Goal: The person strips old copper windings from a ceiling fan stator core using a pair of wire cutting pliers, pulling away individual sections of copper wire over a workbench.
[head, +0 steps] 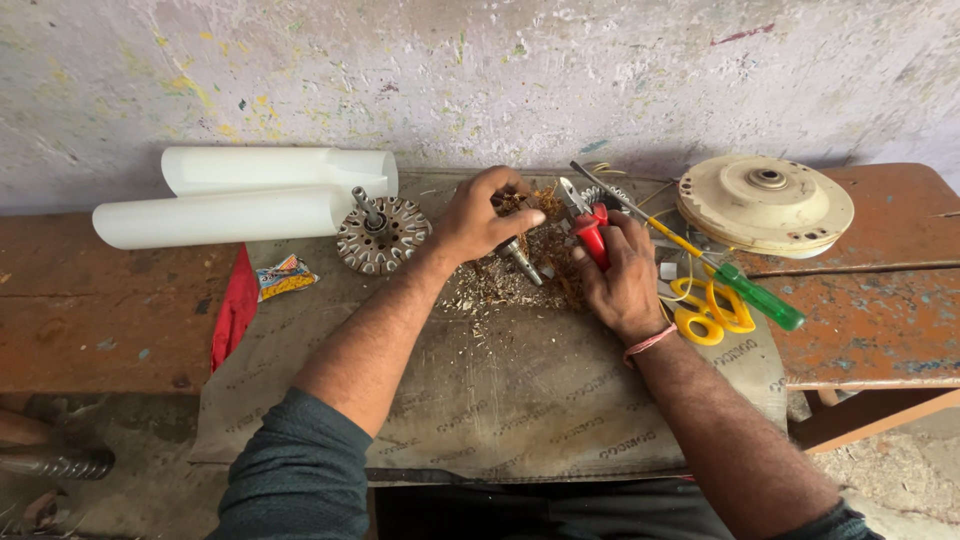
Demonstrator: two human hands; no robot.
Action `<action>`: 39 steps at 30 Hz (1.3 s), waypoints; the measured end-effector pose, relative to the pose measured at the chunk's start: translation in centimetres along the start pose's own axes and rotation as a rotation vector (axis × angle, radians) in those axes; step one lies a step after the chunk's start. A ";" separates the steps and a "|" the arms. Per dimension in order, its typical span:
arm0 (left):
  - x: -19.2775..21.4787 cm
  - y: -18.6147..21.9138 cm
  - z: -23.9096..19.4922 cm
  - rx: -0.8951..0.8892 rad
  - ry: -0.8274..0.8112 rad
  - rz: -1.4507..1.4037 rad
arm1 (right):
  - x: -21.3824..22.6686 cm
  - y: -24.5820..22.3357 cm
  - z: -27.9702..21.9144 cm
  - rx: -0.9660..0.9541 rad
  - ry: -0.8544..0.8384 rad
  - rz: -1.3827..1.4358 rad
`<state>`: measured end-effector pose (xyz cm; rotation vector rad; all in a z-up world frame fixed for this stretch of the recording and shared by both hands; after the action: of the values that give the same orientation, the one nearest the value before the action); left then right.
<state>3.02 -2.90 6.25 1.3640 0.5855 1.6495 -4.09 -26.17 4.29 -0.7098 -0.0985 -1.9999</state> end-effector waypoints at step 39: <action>-0.6 -4.5 -3.2 0.098 0.043 -0.213 | 4.8 -3.7 13.5 0.034 -1.345 -0.573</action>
<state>1.54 -0.68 1.42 1.2899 0.8174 1.4978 -2.91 -23.26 18.77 -2.0486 -1.2179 -1.6294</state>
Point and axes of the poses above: each hand's wrist, its own z-axis towards the middle knuckle, its own x-axis out of the back of the hand, y = z × x, the point moved 2 cm from there along z, towards the middle knuckle, and after that the axes turned 15 degrees about x, right-handed, at the moved point
